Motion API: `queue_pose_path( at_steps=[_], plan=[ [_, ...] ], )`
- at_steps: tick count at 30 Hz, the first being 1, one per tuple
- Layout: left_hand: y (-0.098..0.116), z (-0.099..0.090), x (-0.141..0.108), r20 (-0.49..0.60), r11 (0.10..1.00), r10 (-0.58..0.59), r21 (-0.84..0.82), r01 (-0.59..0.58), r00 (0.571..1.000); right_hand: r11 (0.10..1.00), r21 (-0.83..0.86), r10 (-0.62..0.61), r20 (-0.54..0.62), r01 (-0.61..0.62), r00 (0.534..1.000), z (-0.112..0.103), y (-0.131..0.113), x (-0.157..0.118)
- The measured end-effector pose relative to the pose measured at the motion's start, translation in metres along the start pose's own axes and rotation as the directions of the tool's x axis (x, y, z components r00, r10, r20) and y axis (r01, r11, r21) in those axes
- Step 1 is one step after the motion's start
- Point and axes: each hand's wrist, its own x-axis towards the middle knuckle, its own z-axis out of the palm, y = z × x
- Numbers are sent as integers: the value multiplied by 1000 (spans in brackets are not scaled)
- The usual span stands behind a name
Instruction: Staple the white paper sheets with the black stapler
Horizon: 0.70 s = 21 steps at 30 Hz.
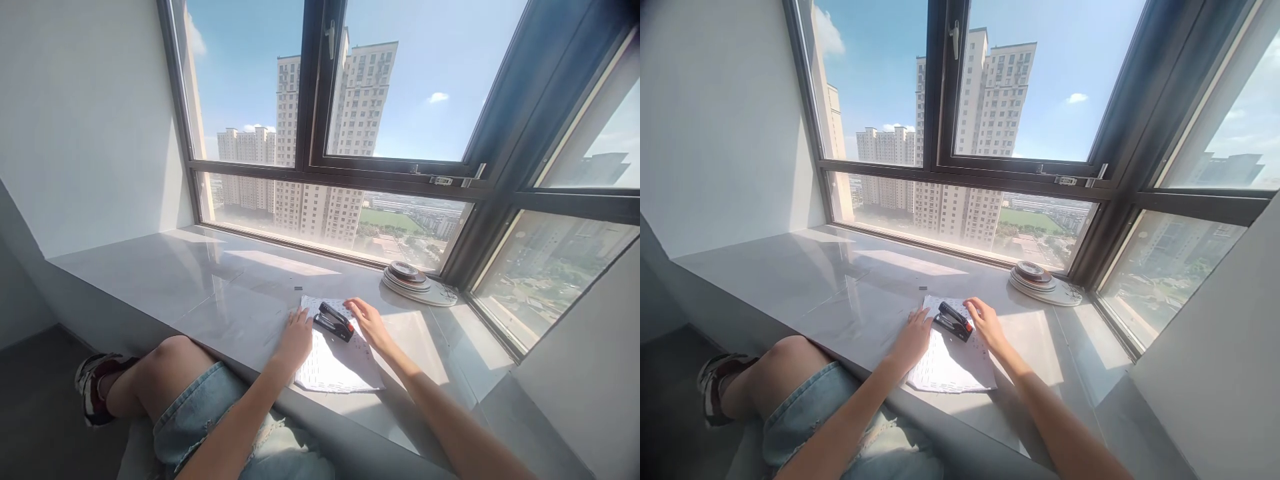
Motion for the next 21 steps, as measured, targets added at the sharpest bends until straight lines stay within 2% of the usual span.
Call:
queue_pose_path(
  at_steps=[2, 6, 14, 21],
  plan=[
    [7, 3, 1, -31, 999, 26, -22, -26, 999, 996, 82, -30, 37, 27, 999, 2, -7, -6],
    [12, 4, -1, -15, 995, 36, -94, -38, 999, 994, 34, -110, 137, 106, 985, 10, -9, -15],
    [6, 0, -2, 34, 979, 46, -201, -38, 998, 995, 101, -25, 226, 2, 974, 1, 2, -17],
    [6, -1, -4, 25, 979, 89, -188, -82, 996, 978, 207, -65, 260, 10, 963, 2, 14, -20]
  ],
)
